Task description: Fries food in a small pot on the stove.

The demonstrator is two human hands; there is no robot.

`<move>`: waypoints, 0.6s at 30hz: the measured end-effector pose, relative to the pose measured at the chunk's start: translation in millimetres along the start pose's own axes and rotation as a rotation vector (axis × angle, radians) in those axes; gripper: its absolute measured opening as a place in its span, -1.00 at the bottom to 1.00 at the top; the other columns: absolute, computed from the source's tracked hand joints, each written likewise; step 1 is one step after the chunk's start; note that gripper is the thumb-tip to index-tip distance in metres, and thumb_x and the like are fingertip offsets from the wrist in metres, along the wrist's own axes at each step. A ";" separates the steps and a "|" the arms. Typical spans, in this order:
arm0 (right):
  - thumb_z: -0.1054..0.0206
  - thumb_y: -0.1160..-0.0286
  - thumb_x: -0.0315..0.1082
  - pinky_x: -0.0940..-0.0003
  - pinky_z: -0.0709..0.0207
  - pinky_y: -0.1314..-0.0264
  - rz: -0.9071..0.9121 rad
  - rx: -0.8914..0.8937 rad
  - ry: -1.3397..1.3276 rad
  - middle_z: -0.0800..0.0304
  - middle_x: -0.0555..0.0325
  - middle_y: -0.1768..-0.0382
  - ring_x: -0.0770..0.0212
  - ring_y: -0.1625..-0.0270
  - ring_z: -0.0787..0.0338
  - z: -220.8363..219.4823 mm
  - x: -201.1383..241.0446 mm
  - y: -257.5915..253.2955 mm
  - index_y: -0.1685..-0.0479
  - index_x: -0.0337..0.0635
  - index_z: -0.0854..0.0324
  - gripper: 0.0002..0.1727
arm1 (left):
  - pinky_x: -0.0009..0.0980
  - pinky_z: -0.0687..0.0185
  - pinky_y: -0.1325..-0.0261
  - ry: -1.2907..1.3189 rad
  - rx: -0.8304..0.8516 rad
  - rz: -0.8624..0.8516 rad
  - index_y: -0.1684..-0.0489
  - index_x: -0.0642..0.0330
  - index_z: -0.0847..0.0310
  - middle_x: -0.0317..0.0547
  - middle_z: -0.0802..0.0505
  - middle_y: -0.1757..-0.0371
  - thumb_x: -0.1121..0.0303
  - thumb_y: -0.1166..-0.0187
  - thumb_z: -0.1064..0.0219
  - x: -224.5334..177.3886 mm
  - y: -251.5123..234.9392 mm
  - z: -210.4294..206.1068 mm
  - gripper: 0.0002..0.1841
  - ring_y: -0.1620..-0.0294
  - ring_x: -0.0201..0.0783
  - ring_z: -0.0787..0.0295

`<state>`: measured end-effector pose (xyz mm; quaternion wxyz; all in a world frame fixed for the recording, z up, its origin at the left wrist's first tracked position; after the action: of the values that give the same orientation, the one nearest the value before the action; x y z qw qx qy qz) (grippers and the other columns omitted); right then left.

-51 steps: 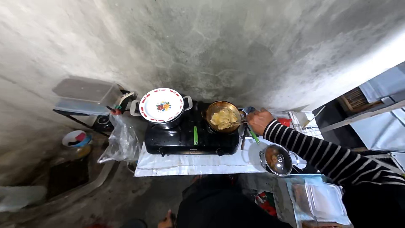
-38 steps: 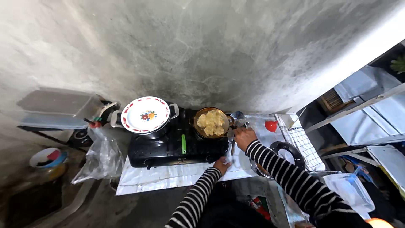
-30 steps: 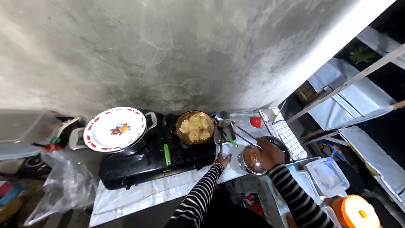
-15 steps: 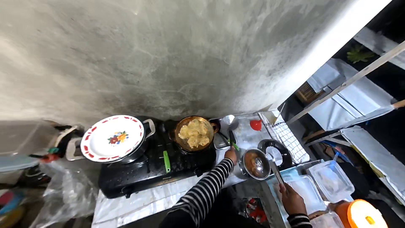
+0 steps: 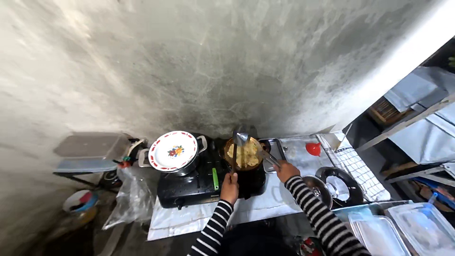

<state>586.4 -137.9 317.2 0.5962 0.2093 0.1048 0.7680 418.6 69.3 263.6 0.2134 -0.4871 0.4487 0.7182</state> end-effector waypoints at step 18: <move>-0.24 -0.74 0.05 0.01 -0.62 -0.34 -0.160 0.238 -0.384 -0.76 -0.23 -0.26 -0.05 -0.20 -0.81 -17.2 30.6 -96.1 -0.40 -0.39 -0.59 -0.38 | 0.22 -0.63 -0.27 -0.419 -0.091 0.120 -0.61 0.19 -0.37 0.31 -0.82 -0.09 0.03 -0.88 0.04 54.2 -4.2 4.4 -0.48 -0.14 0.23 -0.81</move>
<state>656.2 -81.3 268.4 0.6355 0.4113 0.0952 0.6465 395.9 68.1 214.0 0.2366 -0.3088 0.3901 0.8346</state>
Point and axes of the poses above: each hand's wrist, its own y-axis away from the middle knuckle, its own z-axis out of the back of the hand, x = y × z, the point moved 4 cm from there along -y, towards the middle knuckle
